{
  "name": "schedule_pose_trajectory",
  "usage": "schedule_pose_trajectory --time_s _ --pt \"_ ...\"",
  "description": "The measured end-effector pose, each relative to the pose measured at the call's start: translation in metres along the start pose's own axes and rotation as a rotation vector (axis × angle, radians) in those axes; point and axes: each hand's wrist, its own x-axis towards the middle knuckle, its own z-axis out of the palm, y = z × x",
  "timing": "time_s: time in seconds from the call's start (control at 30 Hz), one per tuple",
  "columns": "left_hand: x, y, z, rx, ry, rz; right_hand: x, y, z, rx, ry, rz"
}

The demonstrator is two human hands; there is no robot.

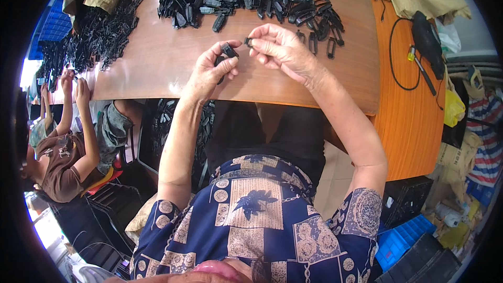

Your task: The person assembles or checks small plastic buckle components by hand at a factory table.

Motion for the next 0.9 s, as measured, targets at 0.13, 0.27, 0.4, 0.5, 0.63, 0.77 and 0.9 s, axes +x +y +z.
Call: schedule_pose_trajectory --time_s 0.13,0.27,0.4,0.5,0.63,0.77,0.9 --pt "-0.019 0.005 0.015 0.049 -0.007 0.118 -0.011 0.004 0.014 -0.005 -0.053 0.028" --pt "-0.027 0.007 0.020 0.543 0.180 0.460 -0.018 0.003 0.025 0.023 -0.057 0.029" --pt "-0.035 0.011 0.022 0.658 0.224 0.528 -0.022 0.000 0.030 -0.016 -0.056 0.037" --pt "-0.040 0.014 0.022 0.693 0.226 0.538 -0.023 -0.002 0.033 -0.046 -0.081 0.040" --pt "-0.043 0.010 0.019 0.697 0.242 0.640 -0.025 -0.004 0.036 -0.096 -0.081 0.063" --pt "-0.050 0.014 0.021 0.699 0.229 0.585 -0.029 -0.003 0.037 -0.102 -0.090 0.101" --pt "-0.058 0.011 0.020 0.760 0.215 0.629 -0.033 -0.002 0.040 -0.126 -0.100 0.122"
